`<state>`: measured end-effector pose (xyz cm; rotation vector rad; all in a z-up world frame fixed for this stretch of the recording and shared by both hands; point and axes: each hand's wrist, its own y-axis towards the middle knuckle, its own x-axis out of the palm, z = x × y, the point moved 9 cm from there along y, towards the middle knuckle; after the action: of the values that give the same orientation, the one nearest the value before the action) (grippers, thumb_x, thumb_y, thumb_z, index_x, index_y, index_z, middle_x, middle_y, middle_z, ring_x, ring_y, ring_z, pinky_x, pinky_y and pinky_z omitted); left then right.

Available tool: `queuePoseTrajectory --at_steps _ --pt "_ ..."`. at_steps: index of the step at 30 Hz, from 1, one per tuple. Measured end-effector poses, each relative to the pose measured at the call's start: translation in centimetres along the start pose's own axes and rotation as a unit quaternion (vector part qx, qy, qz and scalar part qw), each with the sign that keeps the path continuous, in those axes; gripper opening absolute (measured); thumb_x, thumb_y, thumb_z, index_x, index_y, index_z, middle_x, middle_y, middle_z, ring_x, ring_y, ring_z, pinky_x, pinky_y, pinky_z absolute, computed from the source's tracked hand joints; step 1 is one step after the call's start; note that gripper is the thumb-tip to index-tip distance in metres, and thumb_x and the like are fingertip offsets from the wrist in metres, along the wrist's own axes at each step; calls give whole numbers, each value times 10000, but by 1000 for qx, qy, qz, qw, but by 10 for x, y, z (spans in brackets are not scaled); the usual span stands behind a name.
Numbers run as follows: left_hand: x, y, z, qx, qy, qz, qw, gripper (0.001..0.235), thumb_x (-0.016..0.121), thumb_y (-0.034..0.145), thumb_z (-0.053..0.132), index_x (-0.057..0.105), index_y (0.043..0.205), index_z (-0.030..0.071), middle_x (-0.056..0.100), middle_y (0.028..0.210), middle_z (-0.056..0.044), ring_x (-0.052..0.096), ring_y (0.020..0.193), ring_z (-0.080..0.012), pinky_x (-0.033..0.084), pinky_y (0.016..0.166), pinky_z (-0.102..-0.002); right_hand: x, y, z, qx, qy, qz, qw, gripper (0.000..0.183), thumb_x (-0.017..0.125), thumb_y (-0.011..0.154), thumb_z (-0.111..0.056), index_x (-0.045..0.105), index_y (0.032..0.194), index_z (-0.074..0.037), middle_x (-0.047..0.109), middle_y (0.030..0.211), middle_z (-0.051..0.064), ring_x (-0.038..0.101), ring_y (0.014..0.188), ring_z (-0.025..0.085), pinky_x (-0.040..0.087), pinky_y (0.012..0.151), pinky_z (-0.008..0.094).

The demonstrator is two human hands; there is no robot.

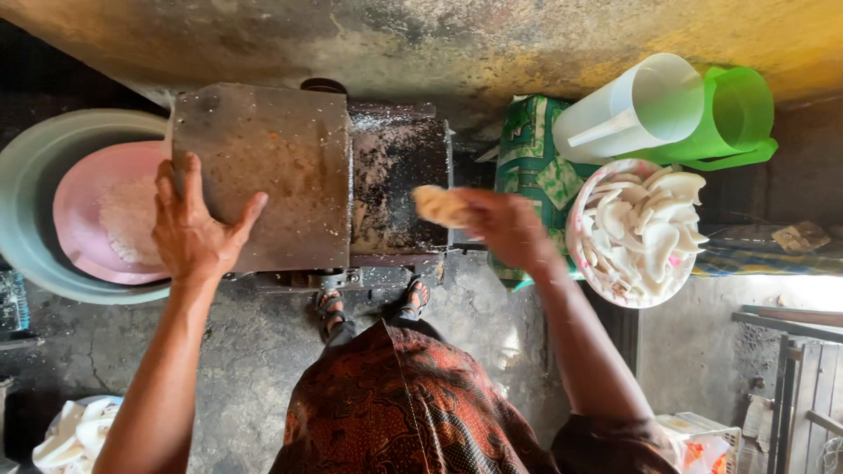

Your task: The person grates white vegetable pieces using a manual grater, collecting the grated material into a pink bowl. They repeatedly pick up pieces from a white bowl, grate them, and place the remaining pieces back into the bowl.

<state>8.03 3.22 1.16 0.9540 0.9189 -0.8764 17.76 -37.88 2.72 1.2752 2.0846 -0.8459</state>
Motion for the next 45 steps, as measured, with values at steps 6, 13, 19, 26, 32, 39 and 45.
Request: queuePoseTrajectory --at_steps 6,13,19,26,32,39,45 --pt "-8 1 2 8 -45 12 999 954 725 876 696 506 1511 19 481 1391 -334 659 1065 -532 599 681 -662 148 56 0 -5 -104 -57 993 222 735 873 -269 817 1078 -289 771 831 154 729 831 454 592 784 570" --pt "-10 3 1 -3 -56 8 998 940 733 874 696 532 1497 22 497 1380 -324 670 1045 -485 620 698 -608 183 71 28 22 -172 -3 985 188 674 877 -324 795 1020 -314 747 803 79 737 750 399 614 701 531" --pt "-8 2 0 4 -47 7 999 932 728 872 684 518 1495 22 485 1387 -313 677 1030 -461 631 690 -580 193 82 30 36 -174 -7 984 140 672 818 -275 792 889 -276 731 735 95 738 746 405 614 691 518" --pt "-13 3 2 0 -44 15 999 932 757 856 661 534 1484 9 494 1377 -332 677 1001 -466 631 706 -585 114 60 -17 30 -68 26 997 282 661 863 -184 796 1108 -216 765 843 152 734 818 458 584 784 601" --pt "-11 1 3 3 -19 13 1000 938 750 856 670 524 1488 14 496 1383 -309 682 1006 -437 637 690 -558 153 85 9 -8 -146 45 988 195 691 829 -204 781 1000 -225 742 772 116 718 720 439 593 679 570" --pt "-13 2 6 11 -32 27 999 927 752 862 660 533 1478 2 491 1376 -316 671 1004 -456 627 677 -573 177 99 22 -10 -142 52 988 224 695 840 -258 805 1032 -228 752 778 126 729 724 438 606 692 567" --pt "-13 1 4 7 -32 32 999 939 770 836 661 546 1474 9 502 1376 -314 676 997 -453 627 684 -575 193 116 34 -11 -144 53 988 245 663 827 -258 814 1017 -292 766 790 62 745 749 390 627 714 529"
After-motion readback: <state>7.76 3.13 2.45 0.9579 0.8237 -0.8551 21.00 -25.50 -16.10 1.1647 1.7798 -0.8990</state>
